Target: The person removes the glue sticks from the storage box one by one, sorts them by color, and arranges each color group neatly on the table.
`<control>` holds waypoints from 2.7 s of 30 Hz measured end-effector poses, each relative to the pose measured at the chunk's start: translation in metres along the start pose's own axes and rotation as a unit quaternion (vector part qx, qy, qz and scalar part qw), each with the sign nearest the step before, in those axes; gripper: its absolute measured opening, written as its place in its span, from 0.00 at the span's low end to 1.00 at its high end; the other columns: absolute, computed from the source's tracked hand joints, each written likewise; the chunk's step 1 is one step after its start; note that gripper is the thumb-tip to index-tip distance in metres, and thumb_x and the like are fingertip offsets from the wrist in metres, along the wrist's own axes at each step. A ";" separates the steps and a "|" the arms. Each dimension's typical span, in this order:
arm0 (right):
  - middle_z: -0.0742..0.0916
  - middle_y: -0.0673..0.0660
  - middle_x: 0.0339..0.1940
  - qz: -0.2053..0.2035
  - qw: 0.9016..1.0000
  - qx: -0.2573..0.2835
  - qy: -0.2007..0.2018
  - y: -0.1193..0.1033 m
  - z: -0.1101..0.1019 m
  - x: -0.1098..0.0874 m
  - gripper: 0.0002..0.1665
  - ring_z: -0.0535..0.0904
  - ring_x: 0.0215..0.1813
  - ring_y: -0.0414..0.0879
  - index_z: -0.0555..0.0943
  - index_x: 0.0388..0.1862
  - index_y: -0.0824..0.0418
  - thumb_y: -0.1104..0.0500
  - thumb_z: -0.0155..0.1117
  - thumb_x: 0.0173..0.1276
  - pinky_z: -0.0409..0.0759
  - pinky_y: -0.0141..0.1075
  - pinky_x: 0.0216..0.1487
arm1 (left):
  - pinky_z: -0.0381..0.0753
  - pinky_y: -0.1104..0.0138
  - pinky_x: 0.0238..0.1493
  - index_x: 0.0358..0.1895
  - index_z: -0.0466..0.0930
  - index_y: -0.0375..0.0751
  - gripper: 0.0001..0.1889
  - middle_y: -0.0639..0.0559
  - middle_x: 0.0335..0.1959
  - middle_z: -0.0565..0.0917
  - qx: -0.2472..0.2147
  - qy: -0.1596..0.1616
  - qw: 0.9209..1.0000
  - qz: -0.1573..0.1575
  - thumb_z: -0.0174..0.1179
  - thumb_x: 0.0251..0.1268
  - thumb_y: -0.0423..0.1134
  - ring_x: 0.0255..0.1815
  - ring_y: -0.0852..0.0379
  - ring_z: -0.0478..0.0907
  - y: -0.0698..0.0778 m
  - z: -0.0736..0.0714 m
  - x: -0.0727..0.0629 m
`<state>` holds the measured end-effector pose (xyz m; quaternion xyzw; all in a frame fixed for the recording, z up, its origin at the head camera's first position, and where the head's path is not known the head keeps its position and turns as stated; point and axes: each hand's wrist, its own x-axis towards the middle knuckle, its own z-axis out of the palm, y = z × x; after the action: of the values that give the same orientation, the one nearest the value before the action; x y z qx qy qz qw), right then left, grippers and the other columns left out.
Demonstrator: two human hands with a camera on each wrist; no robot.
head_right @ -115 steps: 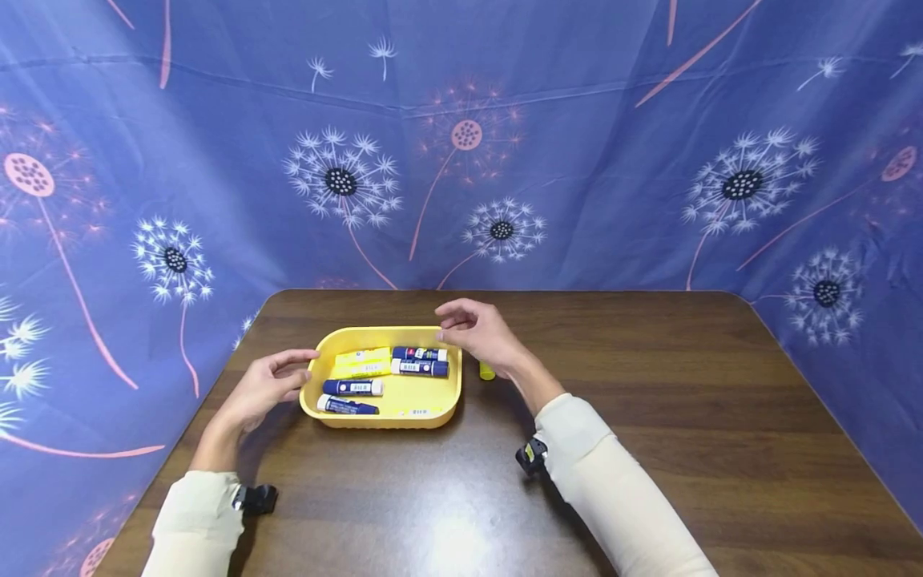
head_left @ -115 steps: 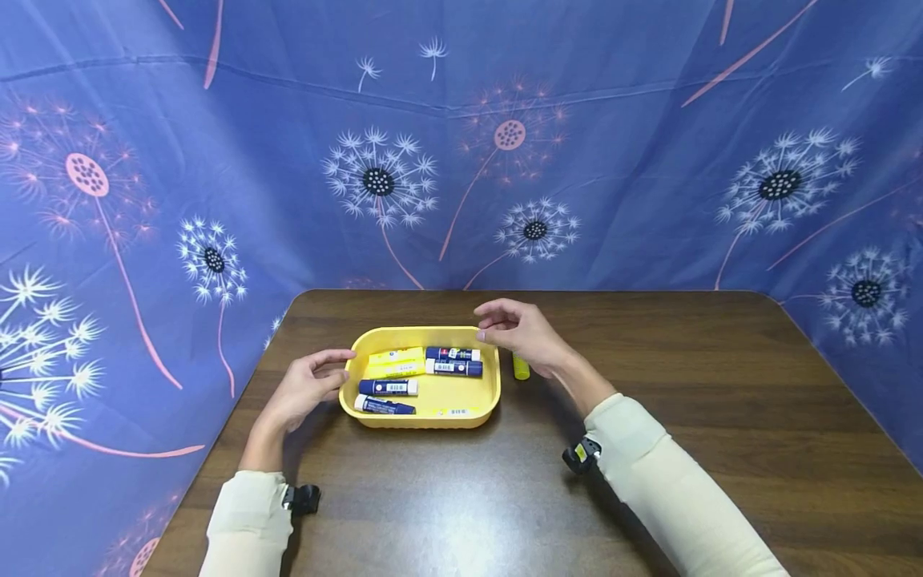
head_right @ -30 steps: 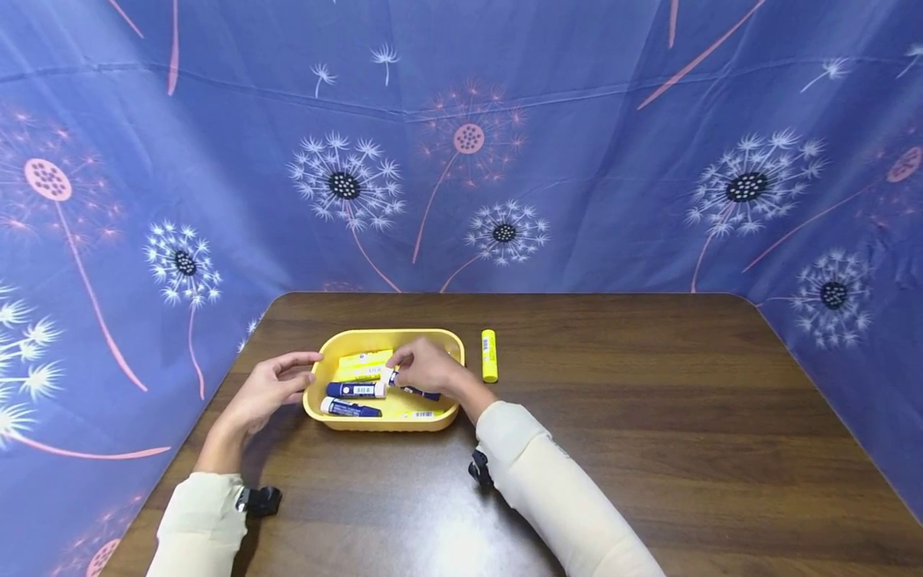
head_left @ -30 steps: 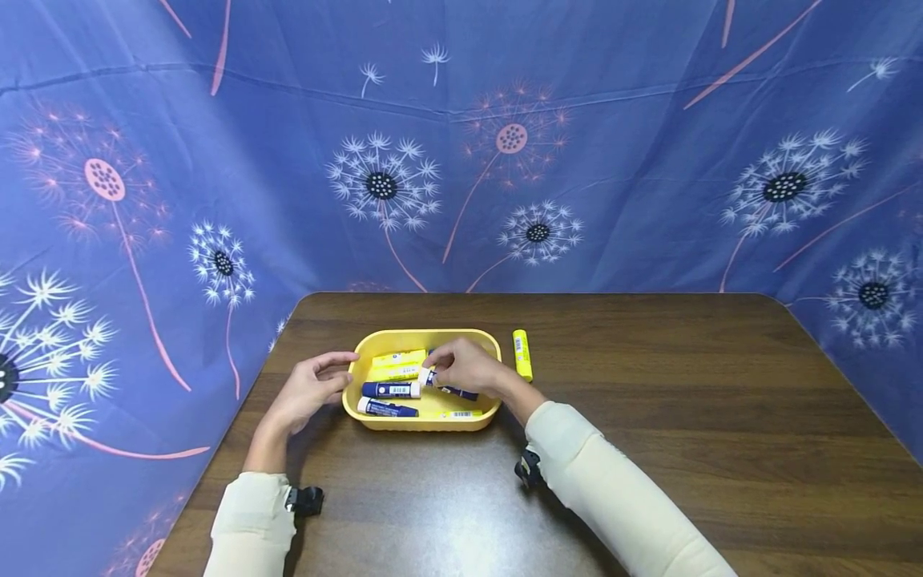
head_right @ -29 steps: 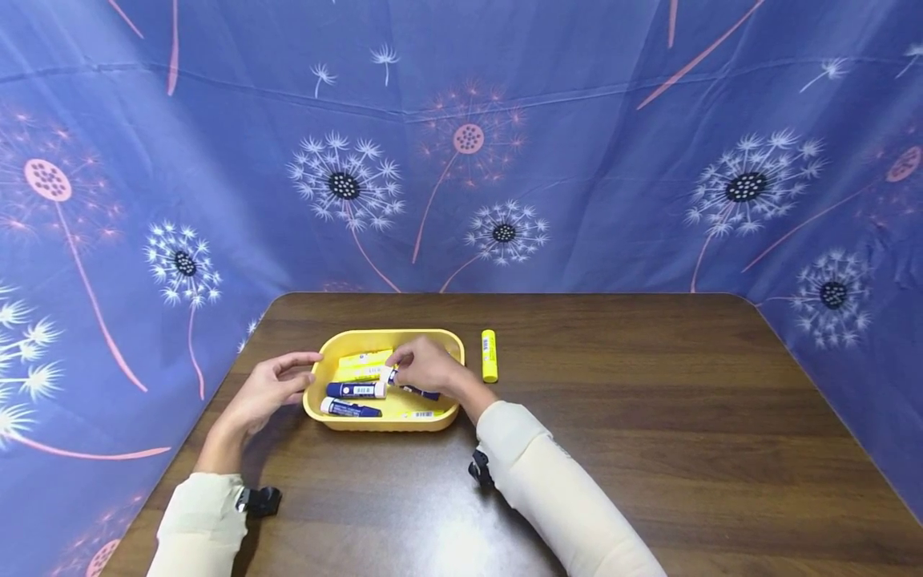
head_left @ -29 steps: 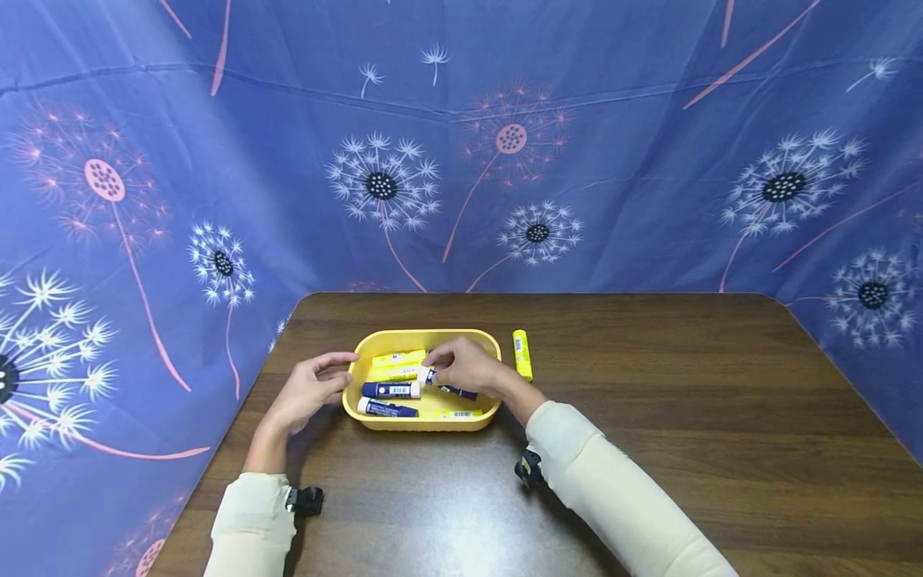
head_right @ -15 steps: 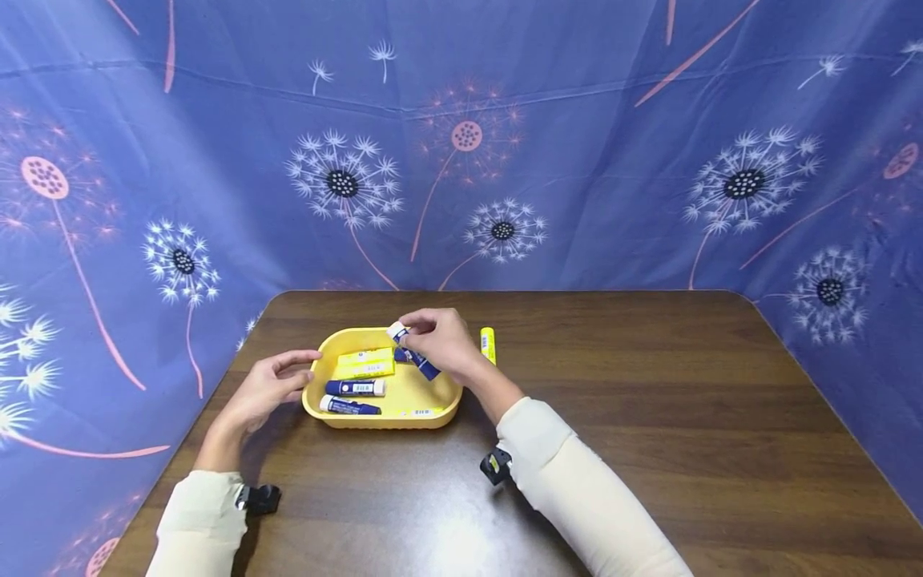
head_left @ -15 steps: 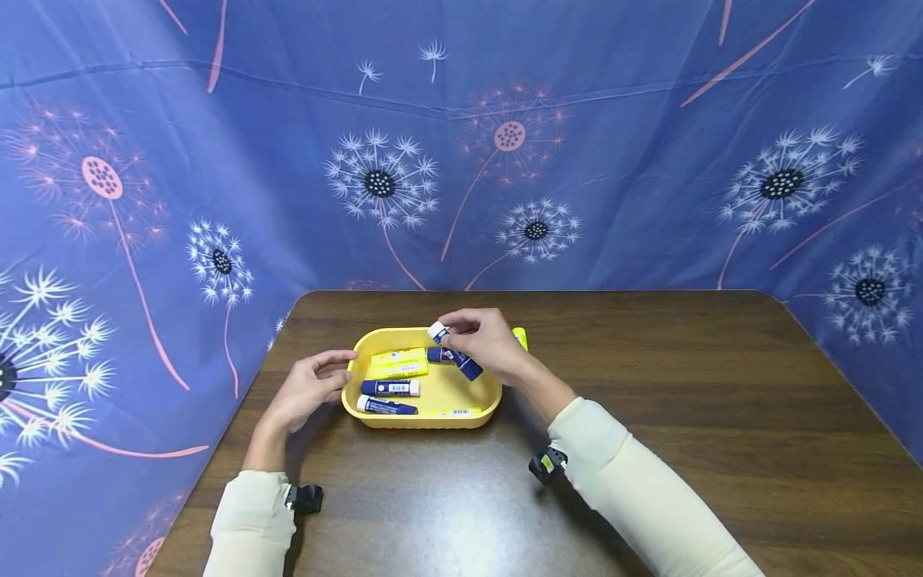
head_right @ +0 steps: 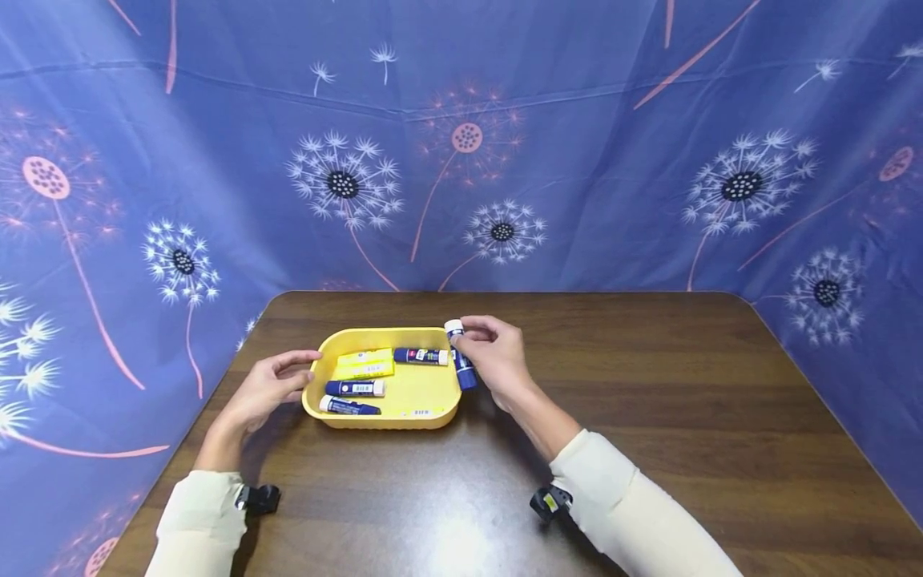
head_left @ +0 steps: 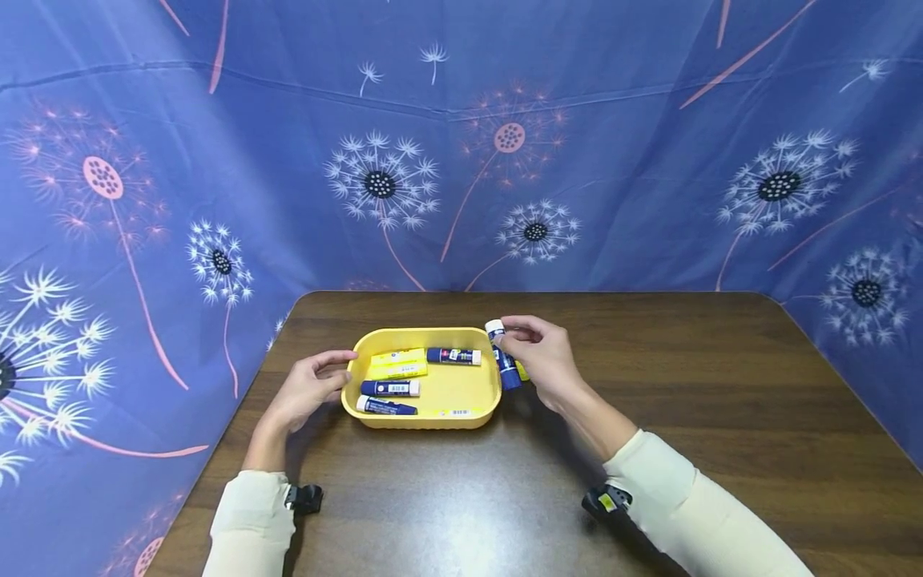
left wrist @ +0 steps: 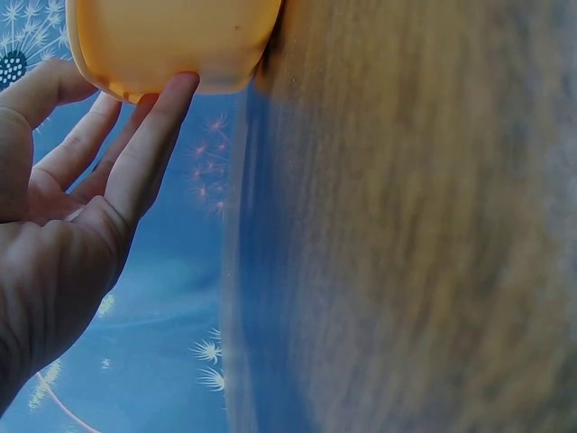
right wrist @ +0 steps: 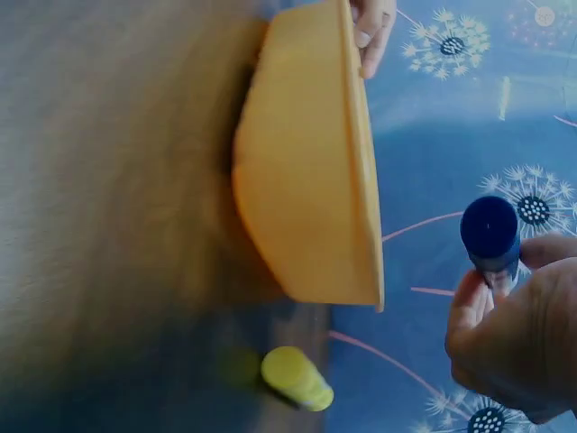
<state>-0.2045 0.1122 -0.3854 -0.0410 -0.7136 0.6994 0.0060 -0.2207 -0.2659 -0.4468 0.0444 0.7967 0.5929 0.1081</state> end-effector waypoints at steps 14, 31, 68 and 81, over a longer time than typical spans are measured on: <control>0.86 0.50 0.38 0.039 0.995 0.001 0.088 0.039 -0.029 -0.037 0.24 0.81 0.39 0.35 0.81 0.61 0.68 0.67 0.70 0.66 0.83 0.24 0.41 | 0.89 0.62 0.50 0.72 0.69 0.29 0.25 0.26 0.69 0.74 -0.004 0.001 1.000 0.006 0.56 0.74 0.30 0.60 0.48 0.82 0.001 -0.002 0.000; 0.86 0.53 0.33 0.060 0.987 -0.103 0.106 0.079 -0.028 -0.050 0.20 0.79 0.35 0.38 0.83 0.55 0.68 0.65 0.72 0.63 0.80 0.26 0.34 | 0.90 0.61 0.50 0.72 0.70 0.30 0.25 0.27 0.69 0.74 -0.005 0.003 1.000 -0.004 0.56 0.73 0.30 0.61 0.47 0.82 0.000 0.000 0.003; 0.88 0.55 0.30 -0.013 0.951 -0.294 0.098 0.085 -0.024 -0.050 0.17 0.80 0.31 0.39 0.87 0.46 0.63 0.58 0.77 0.59 0.75 0.35 0.38 | 0.88 0.64 0.51 0.72 0.68 0.26 0.26 0.23 0.67 0.75 -0.022 -0.002 1.000 0.006 0.55 0.73 0.28 0.60 0.47 0.82 0.000 0.001 0.000; 0.87 0.52 0.29 -0.010 0.950 -0.304 0.067 0.087 -0.028 -0.050 0.19 0.79 0.31 0.39 0.87 0.46 0.65 0.57 0.77 0.60 0.74 0.34 0.38 | 0.89 0.63 0.50 0.72 0.69 0.27 0.25 0.23 0.66 0.75 -0.022 -0.002 1.000 0.004 0.56 0.73 0.28 0.57 0.53 0.83 -0.003 0.002 -0.003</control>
<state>-0.1488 0.1386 -0.4688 -0.0808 -0.8908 0.4446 0.0478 -0.2172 -0.2656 -0.4501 0.0465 0.7833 0.6104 0.1082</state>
